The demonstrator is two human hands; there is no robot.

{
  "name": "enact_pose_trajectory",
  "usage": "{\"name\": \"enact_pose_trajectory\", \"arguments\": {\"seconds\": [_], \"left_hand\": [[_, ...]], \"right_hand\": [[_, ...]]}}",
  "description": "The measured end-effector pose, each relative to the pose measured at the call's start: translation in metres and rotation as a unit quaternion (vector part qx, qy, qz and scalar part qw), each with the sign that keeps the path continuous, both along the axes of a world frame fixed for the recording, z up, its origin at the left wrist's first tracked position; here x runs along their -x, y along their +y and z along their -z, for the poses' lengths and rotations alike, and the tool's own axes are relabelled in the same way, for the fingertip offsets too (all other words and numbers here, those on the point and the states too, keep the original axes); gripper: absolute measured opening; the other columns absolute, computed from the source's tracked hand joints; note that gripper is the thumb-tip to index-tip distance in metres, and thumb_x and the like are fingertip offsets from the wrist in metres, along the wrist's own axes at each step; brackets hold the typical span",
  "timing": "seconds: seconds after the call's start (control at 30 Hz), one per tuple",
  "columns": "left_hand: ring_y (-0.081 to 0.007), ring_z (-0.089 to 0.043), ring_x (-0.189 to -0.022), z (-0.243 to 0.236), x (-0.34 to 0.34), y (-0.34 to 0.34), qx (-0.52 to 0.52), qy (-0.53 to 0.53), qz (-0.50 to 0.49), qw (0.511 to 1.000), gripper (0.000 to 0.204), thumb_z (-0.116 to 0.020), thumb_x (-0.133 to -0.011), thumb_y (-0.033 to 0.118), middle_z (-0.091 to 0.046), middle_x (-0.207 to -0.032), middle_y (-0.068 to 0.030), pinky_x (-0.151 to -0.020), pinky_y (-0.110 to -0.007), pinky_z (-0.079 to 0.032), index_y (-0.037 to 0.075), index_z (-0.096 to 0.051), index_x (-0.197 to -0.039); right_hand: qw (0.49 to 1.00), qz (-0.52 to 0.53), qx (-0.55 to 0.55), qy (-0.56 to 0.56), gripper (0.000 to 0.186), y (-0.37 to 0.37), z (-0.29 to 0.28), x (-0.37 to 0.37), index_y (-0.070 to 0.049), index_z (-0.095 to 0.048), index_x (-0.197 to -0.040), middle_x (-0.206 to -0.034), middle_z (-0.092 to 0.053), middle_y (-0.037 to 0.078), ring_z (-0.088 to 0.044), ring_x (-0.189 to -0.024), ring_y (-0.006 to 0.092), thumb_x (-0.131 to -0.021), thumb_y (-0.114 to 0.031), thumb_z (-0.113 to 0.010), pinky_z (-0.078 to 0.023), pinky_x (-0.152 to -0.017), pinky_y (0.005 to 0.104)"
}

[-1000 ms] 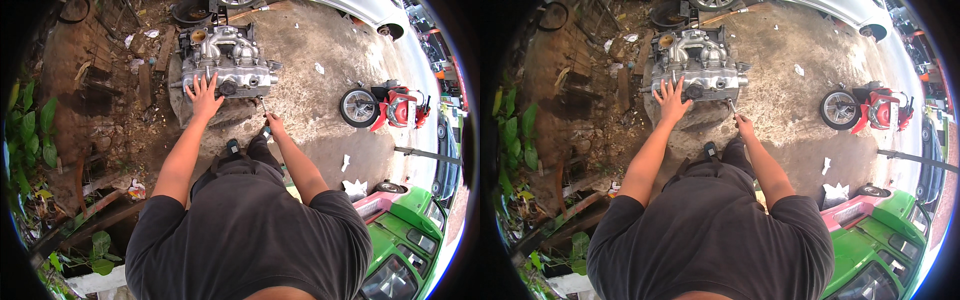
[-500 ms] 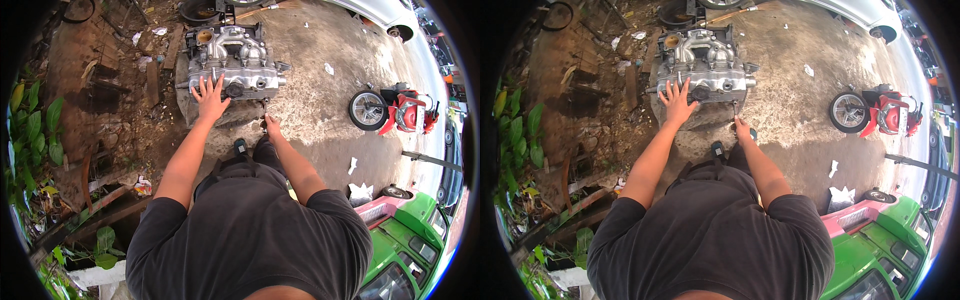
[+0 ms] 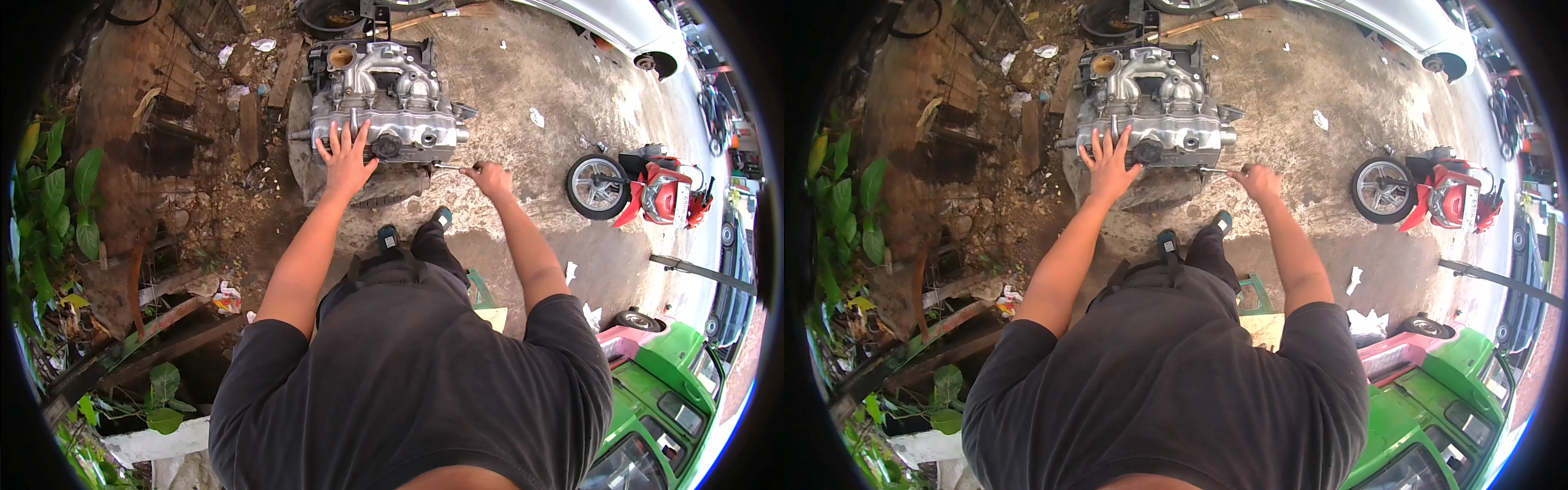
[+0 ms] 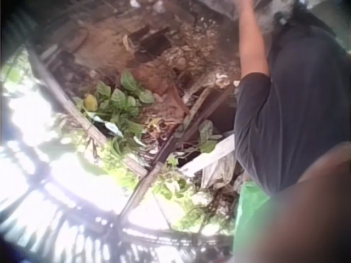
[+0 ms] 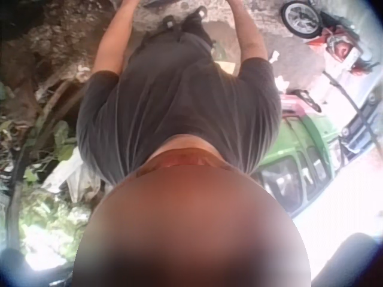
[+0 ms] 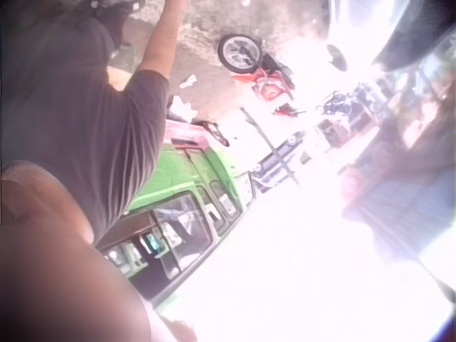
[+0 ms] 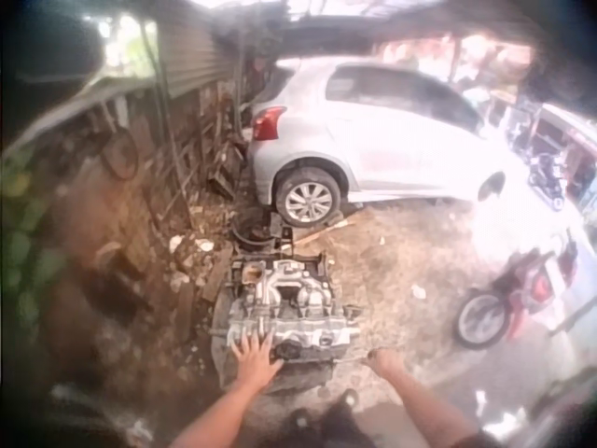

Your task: The person uses a wrench to loosen and remove bolts from a motorcycle engine block resting on a stand. They repeatedly reposition the wrench and apply force to turn the bolts, then place the wrench on a nearby cardboard box.

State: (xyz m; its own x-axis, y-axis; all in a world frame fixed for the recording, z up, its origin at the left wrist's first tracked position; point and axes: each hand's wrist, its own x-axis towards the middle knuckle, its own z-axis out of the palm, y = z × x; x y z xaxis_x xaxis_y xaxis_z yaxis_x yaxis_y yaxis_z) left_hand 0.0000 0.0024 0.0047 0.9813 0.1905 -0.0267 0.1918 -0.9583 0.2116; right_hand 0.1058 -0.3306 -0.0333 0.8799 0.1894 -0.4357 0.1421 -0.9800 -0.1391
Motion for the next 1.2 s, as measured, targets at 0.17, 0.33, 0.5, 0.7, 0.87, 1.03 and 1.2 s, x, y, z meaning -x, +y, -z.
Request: {"name": "enact_pose_trajectory", "arguments": {"seconds": [0.17,0.33,0.5,0.7,0.87,1.03,1.2], "left_hand": [[-0.0388,-0.004,-0.151,-0.001,0.0,0.0,0.005,-0.003,-0.002,1.0,0.094,-0.074,-0.084,0.041,-0.023,-0.158,-0.0169,-0.115,-0.068,0.003,0.035,-0.016,-0.158],[-0.0386,-0.004,-0.151,0.001,0.0,0.001,0.007,-0.01,0.0,1.0,0.094,-0.074,-0.085,0.041,-0.023,-0.159,-0.0162,-0.115,-0.068,0.003,0.036,-0.015,-0.158],[-0.0382,-0.004,-0.151,0.001,0.0,0.0,-0.001,-0.005,-0.002,1.0,0.093,-0.073,-0.085,0.043,-0.022,-0.159,-0.0157,-0.115,-0.068,0.003,0.037,-0.015,-0.157],[-0.0378,-0.004,-0.151,0.001,-0.001,0.001,-0.006,0.007,-0.004,1.0,0.093,-0.073,-0.085,0.044,-0.022,-0.159,-0.015,-0.115,-0.067,0.004,0.037,-0.014,-0.157],[-0.0375,-0.003,-0.151,0.0,0.0,0.0,-0.004,0.009,-0.006,1.0,0.093,-0.073,-0.085,0.044,-0.021,-0.16,-0.0145,-0.115,-0.067,0.004,0.037,-0.015,-0.157],[-0.0372,-0.005,-0.151,-0.002,0.0,-0.002,-0.023,0.013,-0.012,1.0,0.091,-0.072,-0.086,0.042,-0.023,-0.159,-0.014,-0.115,-0.068,0.002,0.037,-0.015,-0.157],[-0.0381,-0.002,-0.151,-0.002,-0.001,-0.002,-0.021,0.019,-0.013,1.0,0.091,-0.072,-0.086,0.042,-0.021,-0.16,-0.0154,-0.115,-0.068,0.003,0.037,-0.016,-0.157]], "right_hand": [[0.974,-0.18,0.069,-0.122,0.047,0.019,-0.073,-0.023,-0.014,-0.075,-0.1,-0.097,-0.073,0.009,-0.066,-0.102,0.026,-0.087,-0.057,-0.063,-0.042,-0.096,0.0529],[0.937,-0.274,0.144,-0.162,0.02,0.05,-0.109,-0.019,-0.01,-0.075,-0.089,-0.097,-0.072,0.007,-0.065,-0.102,0.0242,-0.091,-0.025,-0.061,-0.045,-0.09,0.0482],[0.946,-0.248,0.107,-0.176,0.022,0.041,-0.123,-0.005,-0.014,-0.074,-0.098,-0.099,-0.071,0.007,-0.065,-0.103,0.0253,-0.094,-0.027,-0.057,-0.047,-0.088,0.0467],[0.985,0.004,-0.172,-0.03,0.031,-0.01,-0.044,0.031,-0.011,-0.069,-0.109,-0.098,-0.07,0.016,-0.067,-0.096,0.0336,-0.096,-0.037,-0.057,-0.05,-0.083,0.044],[0.918,0.236,-0.317,0.037,0.048,-0.018,0.05,0.086,-0.002,-0.071,-0.102,-0.09,-0.067,0.02,-0.064,-0.088,0.0327,-0.094,-0.047,-0.059,-0.048,-0.079,0.0411],[0.794,0.372,-0.466,0.117,0.041,0.012,0.086,0.112,-0.001,-0.071,-0.09,-0.07,-0.054,0.001,-0.046,-0.065,0.011,-0.095,-0.041,-0.063,-0.038,-0.059,0.0285],[0.727,0.433,-0.512,0.148,0.036,0.039,0.09,0.122,-0.004,-0.069,-0.093,-0.067,-0.05,-0.001,-0.042,-0.058,0.0083,-0.096,-0.039,-0.063,-0.032,-0.051,0.028]]}}
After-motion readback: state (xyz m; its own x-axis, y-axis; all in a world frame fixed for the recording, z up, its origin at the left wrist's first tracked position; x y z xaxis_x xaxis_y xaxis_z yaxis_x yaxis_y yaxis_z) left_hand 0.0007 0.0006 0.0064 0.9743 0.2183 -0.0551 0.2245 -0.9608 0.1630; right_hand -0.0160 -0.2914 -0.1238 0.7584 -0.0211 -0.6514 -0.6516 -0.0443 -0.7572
